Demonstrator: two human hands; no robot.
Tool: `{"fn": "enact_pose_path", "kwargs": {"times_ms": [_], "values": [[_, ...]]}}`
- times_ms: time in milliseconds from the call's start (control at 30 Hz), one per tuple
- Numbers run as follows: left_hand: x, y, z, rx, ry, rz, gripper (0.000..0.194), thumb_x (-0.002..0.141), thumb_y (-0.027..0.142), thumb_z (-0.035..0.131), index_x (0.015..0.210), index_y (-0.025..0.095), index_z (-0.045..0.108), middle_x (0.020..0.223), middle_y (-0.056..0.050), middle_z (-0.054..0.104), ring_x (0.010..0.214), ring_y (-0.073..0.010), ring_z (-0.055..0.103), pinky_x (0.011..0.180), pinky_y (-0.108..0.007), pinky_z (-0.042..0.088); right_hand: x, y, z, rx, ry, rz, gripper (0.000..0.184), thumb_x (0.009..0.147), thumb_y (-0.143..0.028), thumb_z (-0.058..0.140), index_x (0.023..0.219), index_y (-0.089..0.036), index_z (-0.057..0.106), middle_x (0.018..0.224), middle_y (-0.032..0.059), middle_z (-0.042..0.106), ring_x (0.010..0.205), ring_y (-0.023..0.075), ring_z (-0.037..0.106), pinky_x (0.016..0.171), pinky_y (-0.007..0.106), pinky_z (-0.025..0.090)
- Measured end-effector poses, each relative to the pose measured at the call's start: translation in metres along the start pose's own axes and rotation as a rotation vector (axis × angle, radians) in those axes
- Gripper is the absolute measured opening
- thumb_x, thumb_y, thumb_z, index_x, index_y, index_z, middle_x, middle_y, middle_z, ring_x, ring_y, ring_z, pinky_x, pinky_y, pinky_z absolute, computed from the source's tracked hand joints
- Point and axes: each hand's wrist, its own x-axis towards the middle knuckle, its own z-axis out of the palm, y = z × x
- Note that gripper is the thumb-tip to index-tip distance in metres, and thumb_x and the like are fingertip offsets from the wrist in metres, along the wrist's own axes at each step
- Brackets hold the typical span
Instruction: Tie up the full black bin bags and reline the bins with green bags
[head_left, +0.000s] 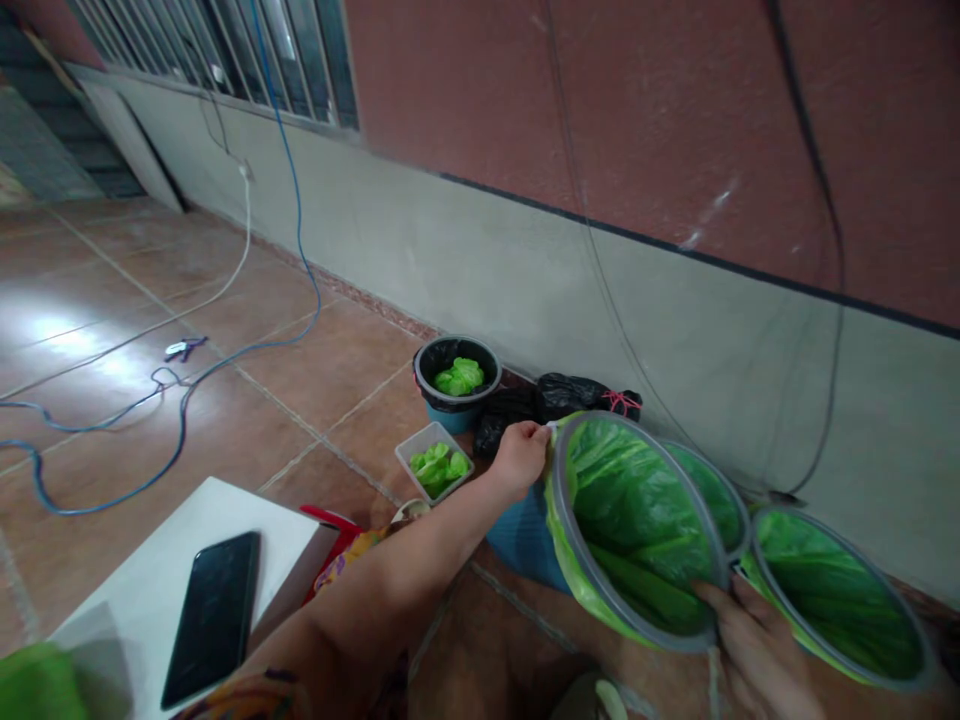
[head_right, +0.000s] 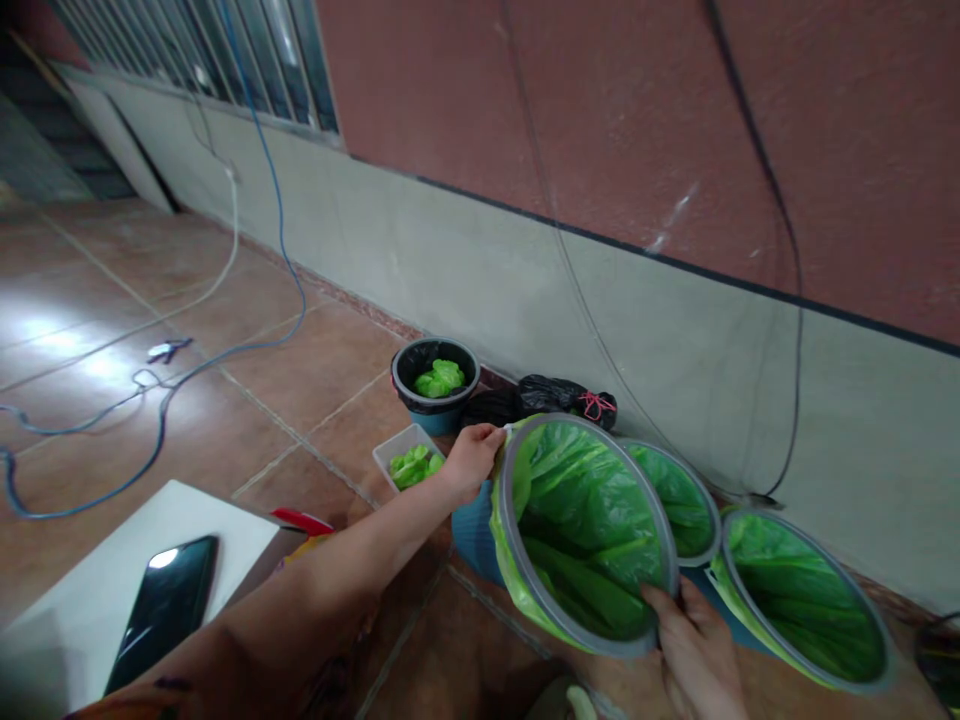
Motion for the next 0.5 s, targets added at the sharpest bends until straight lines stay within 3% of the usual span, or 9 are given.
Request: {"fn": "enact_pose_path", "kwargs": {"times_ms": [233,500], "values": [[-0.006,0.011,-0.004,0.402,0.094,0.313,0.027,0.089,0.025,0.047,0.063,0.018,0.051,0.058,0.001,0.050,0.059,-0.0116,0.044,0.058,-0.024,0.031,0.000,0.008,-0.001,0.000,-0.022,-0.005,0.046,0.059,-0.029,0.074,0.104,-0.022,0.065,0.085,0.0005,0.074,0.074,0.0210,0.070,0.063,0.028,0.058],[-0.008,0.014,-0.006,0.372,-0.068,0.527,0.027,0.092,0.036,0.044,0.078,0.017,0.055,0.068,0.002,0.052,0.066,-0.0106,0.047,0.063,-0.021,0.037,0.000,0.008,-0.007,0.042,0.011,-0.014,0.048,0.059,-0.029,0.076,0.104,-0.020,0.065,0.088,0.0004,0.073,0.078,0.0185,0.069,0.066,0.024,0.057]]}}
